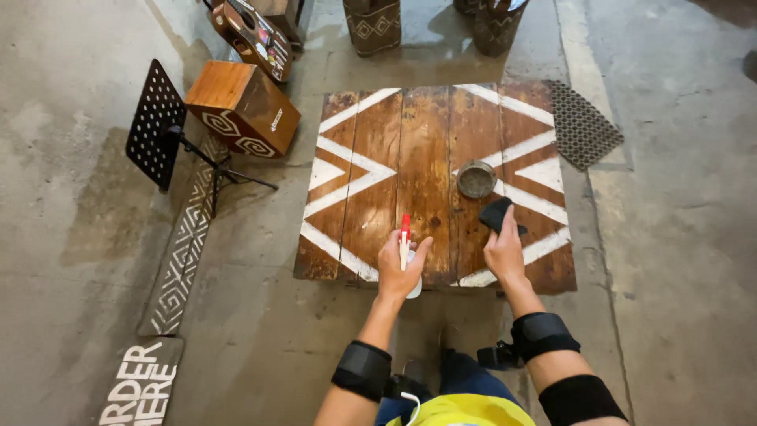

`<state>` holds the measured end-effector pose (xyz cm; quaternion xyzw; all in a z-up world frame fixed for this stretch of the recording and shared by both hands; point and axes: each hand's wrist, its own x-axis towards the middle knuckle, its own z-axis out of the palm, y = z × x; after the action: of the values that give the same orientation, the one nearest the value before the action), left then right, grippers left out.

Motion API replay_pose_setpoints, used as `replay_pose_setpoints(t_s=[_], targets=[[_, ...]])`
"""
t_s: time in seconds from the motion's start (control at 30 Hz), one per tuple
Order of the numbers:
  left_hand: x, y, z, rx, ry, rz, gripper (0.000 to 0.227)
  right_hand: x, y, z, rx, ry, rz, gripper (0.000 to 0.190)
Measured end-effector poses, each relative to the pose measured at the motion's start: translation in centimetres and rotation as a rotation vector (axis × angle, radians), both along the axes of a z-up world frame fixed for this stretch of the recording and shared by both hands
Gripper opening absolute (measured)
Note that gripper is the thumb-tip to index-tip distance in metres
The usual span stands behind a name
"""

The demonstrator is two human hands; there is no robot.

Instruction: The person places a wooden board on a bench, then sprays a liquid onto a patterned wooden table and wipes the surface with a black cloth. The person repeatedly sprays and wipes different areas of the table.

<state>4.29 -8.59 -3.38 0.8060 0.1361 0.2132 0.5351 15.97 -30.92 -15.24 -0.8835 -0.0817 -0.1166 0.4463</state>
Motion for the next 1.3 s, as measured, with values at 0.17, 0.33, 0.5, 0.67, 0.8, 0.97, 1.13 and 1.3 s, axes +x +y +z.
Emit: replay_pose_setpoints(t_s=[0.17,0.33,0.5,0.67,0.8,0.97,1.13,1.3], targets=[[3.1,0.0,-0.1,-0.029,0.003,0.082,0.033,3.6,2.1,-5.3,-0.555,0.167,-0.08,0.083],[4.9,-0.2,-1.7,-0.037,0.019,0.133,0.034,3.1,5.8,-8.0,-0.685,0.151,-0.12,0.084],[6.5,0.0,-2.8,-0.115,0.0,0.167,0.032,2.6,9.0,-7.1,-0.586,0.115,-0.136,0.079],[6.6,0.5,-3.6,-0.083,-0.051,0.156,0.029,2.6,11.3,-7.9,-0.576,0.054,-0.114,0.077],[6.3,1.2,-4.5,-0.104,-0.066,0.102,0.028,2.5,12.2,-7.3,-0.557,0.095,-0.07,0.077],[6.2,1.7,-4.6,-0.114,-0.083,0.09,0.027,2.2,13.3,-7.3,-0.518,0.072,0.066,0.078],[5.6,1.6,-4.9,-0.069,-0.086,0.067,0.027,3.3,13.3,-6.9,-0.541,0.06,0.239,0.079],[5.6,1.7,-5.1,-0.13,-0.169,0.074,0.028,5.7,13.8,-5.6,-0.592,-0.053,0.575,0.078]])
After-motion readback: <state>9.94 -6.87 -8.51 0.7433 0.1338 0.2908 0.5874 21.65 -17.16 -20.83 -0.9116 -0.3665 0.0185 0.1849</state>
